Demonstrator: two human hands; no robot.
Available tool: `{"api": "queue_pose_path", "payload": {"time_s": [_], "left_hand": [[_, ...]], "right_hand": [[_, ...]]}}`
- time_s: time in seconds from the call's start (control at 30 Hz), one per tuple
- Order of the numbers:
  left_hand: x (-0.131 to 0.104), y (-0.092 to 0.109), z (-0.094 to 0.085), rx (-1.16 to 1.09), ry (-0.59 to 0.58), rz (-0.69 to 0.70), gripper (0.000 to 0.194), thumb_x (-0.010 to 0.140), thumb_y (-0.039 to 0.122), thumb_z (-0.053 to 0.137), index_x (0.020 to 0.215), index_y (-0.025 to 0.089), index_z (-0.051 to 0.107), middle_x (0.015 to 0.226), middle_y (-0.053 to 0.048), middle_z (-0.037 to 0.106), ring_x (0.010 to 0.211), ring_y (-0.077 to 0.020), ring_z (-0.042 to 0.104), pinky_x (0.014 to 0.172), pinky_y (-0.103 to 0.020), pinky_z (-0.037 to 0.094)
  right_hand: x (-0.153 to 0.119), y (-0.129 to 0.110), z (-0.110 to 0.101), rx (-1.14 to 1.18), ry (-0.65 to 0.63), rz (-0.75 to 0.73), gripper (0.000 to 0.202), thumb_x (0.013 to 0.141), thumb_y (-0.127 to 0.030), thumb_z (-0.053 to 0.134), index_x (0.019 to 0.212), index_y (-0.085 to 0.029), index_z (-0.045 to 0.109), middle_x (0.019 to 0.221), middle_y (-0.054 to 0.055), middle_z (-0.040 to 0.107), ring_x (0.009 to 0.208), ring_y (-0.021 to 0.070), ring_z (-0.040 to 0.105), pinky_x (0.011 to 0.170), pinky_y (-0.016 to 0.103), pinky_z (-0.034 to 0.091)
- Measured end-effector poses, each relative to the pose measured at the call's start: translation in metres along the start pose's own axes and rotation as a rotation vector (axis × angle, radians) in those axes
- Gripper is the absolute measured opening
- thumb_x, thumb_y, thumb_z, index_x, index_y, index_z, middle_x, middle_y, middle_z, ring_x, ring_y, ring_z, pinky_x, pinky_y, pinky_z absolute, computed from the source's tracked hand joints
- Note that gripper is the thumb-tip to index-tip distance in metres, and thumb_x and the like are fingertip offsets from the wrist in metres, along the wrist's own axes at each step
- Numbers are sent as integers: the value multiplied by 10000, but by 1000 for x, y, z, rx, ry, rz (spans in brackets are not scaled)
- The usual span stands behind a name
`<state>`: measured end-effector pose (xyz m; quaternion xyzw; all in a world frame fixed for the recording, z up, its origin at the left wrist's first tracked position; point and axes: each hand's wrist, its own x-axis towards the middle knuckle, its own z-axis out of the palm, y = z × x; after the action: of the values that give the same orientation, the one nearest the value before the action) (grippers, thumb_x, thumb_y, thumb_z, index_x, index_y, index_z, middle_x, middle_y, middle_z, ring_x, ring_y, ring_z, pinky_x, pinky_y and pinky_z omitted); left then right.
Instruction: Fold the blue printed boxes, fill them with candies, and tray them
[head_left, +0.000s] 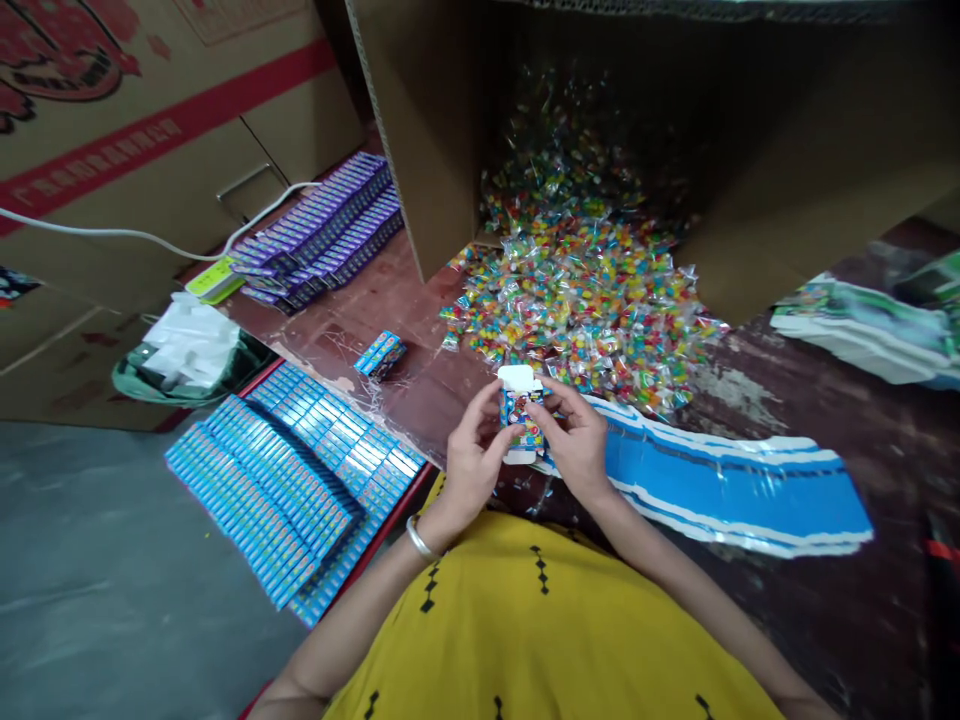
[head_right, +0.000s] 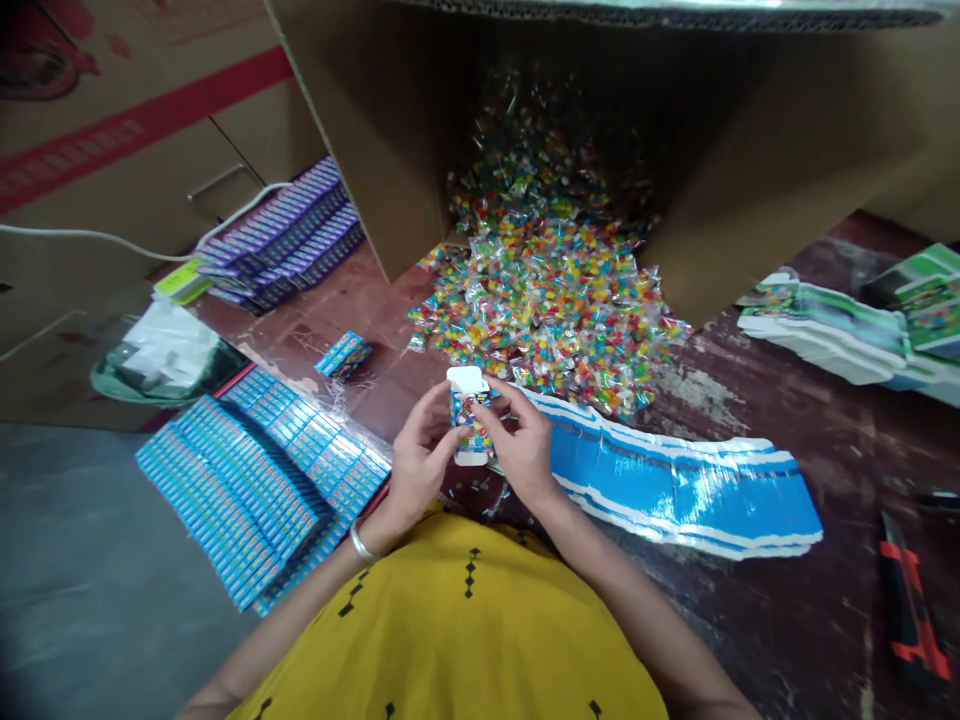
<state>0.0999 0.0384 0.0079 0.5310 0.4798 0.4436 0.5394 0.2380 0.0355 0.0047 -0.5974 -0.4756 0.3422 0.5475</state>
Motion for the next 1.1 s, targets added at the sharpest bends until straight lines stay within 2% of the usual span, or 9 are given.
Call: {"api": "queue_pose_path", "payload": {"time_s": [0.1,0.2,0.33,0.4,0.5,0.67,0.8,0.93,1.1], "left_hand": [[0,2,-5,12,-120,-11,574,869,329,618,1406,270,422,1131,-51,644,886,-162,640,780,-275,533],[4,2,-10,-3,-179,-1,487,846,314,654,1304,240,505,1039,-36,652,825,-142,626,738,-244,521],[7,2,-15,-49,-224,-64,402,799,320,709,1159,203,574,961,-27,653,767,-129,621,701,-234,519],[8,3,-15,-66,-218,-88,371,786,323,721,1110,190,598,960,-33,654,767,-133,626,706,-243,525],[10,3,-14,-106,-150,-76,372,743,297,759,1059,192,593,1001,-35,650,793,-135,631,705,-240,529],[12,1,-13,-207,-36,-102,467,662,253,821,1006,211,508,943,-2,602,852,-131,635,692,-203,522],[10,3,-15,-174,-46,-85,448,674,242,813,996,210,503,944,1,588,880,-130,629,702,-200,524],[7,6,-19,-77,-49,-42,436,705,241,792,1035,213,508,971,-14,616,921,-155,642,747,-236,536],[5,9,-22,-34,-123,-40,492,741,263,769,1151,225,500,1075,-54,642,971,-187,652,788,-288,552]], "right_hand": [[-2,2,0,-55,-9,-46,335,845,-384,642,1157,-264,662,890,27,659,743,179,588,718,319,505],[-4,5,-4,-110,-54,-79,297,866,-374,624,1143,-271,659,901,31,662,731,181,593,713,333,512],[2,6,-10,-169,-89,-161,125,884,-347,595,906,-250,671,898,42,663,852,211,626,792,358,513],[5,6,-11,-163,-128,-183,132,888,-335,584,819,-239,645,971,55,668,953,226,628,851,372,504],[9,5,-9,-27,-163,-105,94,874,-324,605,847,-234,604,1063,62,671,1006,225,637,870,369,509],[13,0,-5,230,-198,-27,145,844,-316,665,907,-238,559,906,24,684,885,189,655,817,332,515],[22,-4,-7,254,-308,12,179,805,-343,709,760,-214,592,841,15,663,802,164,621,739,291,496],[33,-9,-13,186,-396,138,199,720,-341,787,770,-205,651,787,13,678,741,160,614,693,290,488],[45,-12,-19,136,-483,227,234,691,-384,800,704,-192,667,667,-10,647,612,128,558,584,264,437]]}}
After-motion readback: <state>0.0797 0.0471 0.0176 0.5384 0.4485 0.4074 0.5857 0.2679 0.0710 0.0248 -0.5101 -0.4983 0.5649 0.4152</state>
